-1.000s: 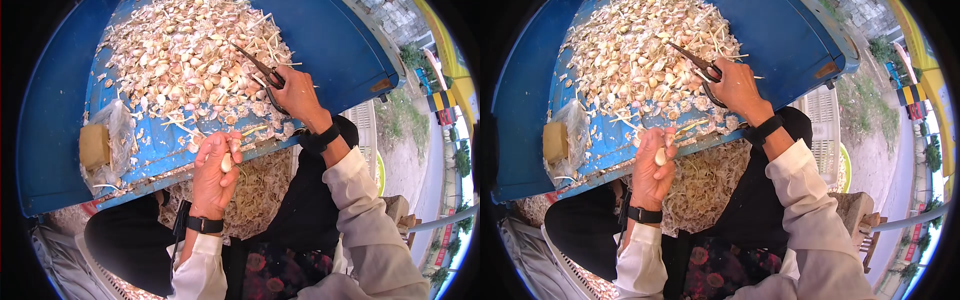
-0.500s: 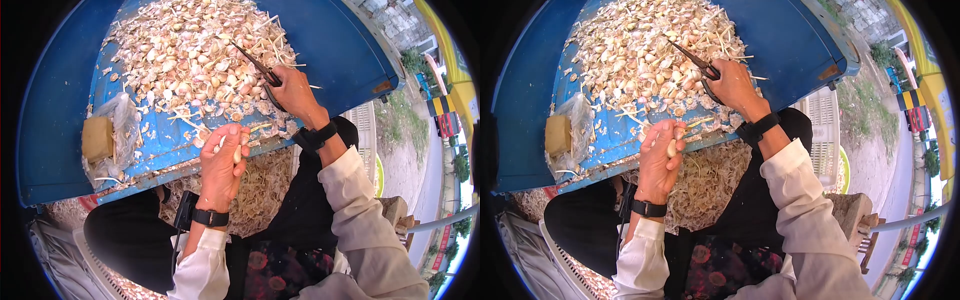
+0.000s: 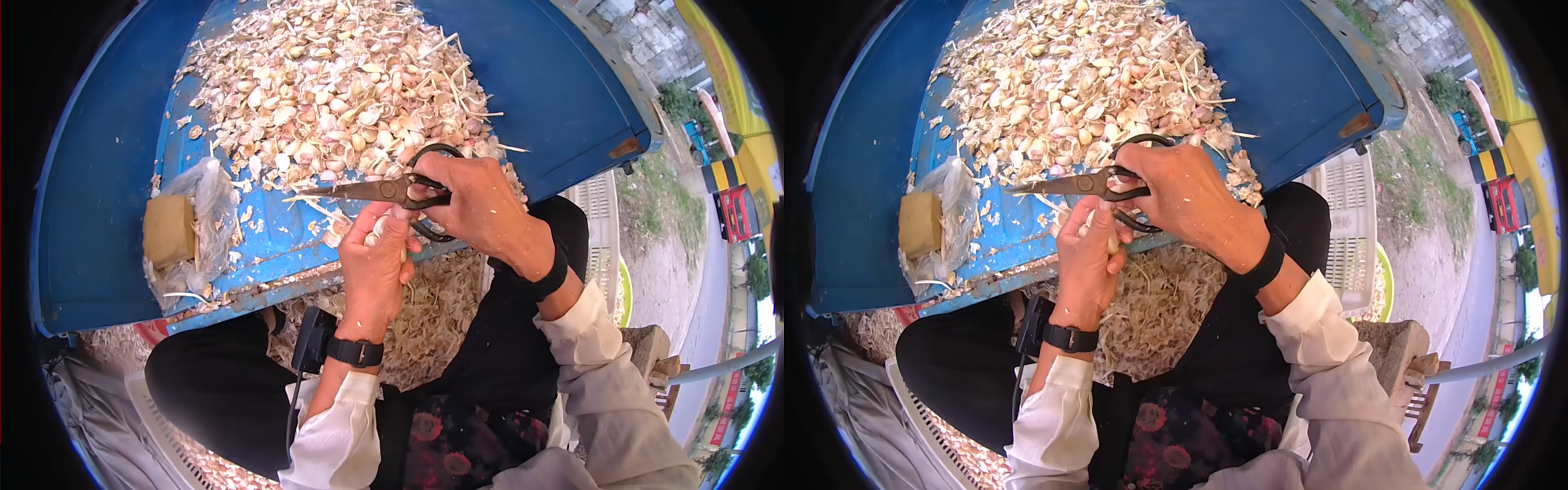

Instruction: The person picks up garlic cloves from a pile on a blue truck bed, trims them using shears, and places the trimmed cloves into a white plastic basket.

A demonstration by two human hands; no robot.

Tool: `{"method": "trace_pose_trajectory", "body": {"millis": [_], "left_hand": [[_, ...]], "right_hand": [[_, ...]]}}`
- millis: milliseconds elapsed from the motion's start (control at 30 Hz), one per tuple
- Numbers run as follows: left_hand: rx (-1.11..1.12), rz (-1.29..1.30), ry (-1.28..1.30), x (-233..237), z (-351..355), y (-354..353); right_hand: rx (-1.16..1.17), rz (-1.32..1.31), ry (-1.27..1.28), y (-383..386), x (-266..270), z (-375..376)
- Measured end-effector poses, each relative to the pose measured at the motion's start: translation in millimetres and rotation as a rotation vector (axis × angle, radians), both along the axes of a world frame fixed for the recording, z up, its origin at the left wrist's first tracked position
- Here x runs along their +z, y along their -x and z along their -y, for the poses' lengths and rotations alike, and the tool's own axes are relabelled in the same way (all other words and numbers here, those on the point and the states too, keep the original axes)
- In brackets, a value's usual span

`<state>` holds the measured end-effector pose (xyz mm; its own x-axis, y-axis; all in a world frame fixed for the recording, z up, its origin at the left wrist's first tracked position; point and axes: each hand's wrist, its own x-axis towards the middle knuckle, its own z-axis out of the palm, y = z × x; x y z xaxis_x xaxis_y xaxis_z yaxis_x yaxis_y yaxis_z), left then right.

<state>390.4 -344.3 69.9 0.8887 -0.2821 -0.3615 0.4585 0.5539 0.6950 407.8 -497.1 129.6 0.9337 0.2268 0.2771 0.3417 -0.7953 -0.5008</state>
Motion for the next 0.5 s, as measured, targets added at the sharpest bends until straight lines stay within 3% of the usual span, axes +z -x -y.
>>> {"method": "trace_pose_trajectory", "body": {"millis": [100, 167, 233, 300, 500], "left_hand": [[-0.006, 0.008, -0.117, -15.8, -6.8, 4.6], [-0.06, 0.117, -0.187, -20.6, -11.8, 9.8], [-0.03, 0.116, -0.176, -10.5, -8.2, 13.9], [-0.02, 0.084, 0.004, -9.1, -6.8, 18.1], [-0.063, 0.052, 0.258, -22.3, -9.7, 28.5]], "right_hand": [[0.103, -0.003, -0.041, 10.8, -4.4, -14.9], [-0.015, -0.261, -0.119, 14.3, 1.3, -12.5], [-0.034, -0.304, -0.235, 14.0, -8.8, -2.0], [-0.034, -0.606, -0.874, 16.4, -13.0, 5.0], [0.012, -0.715, -0.968, 17.8, -13.1, 14.8]]}}
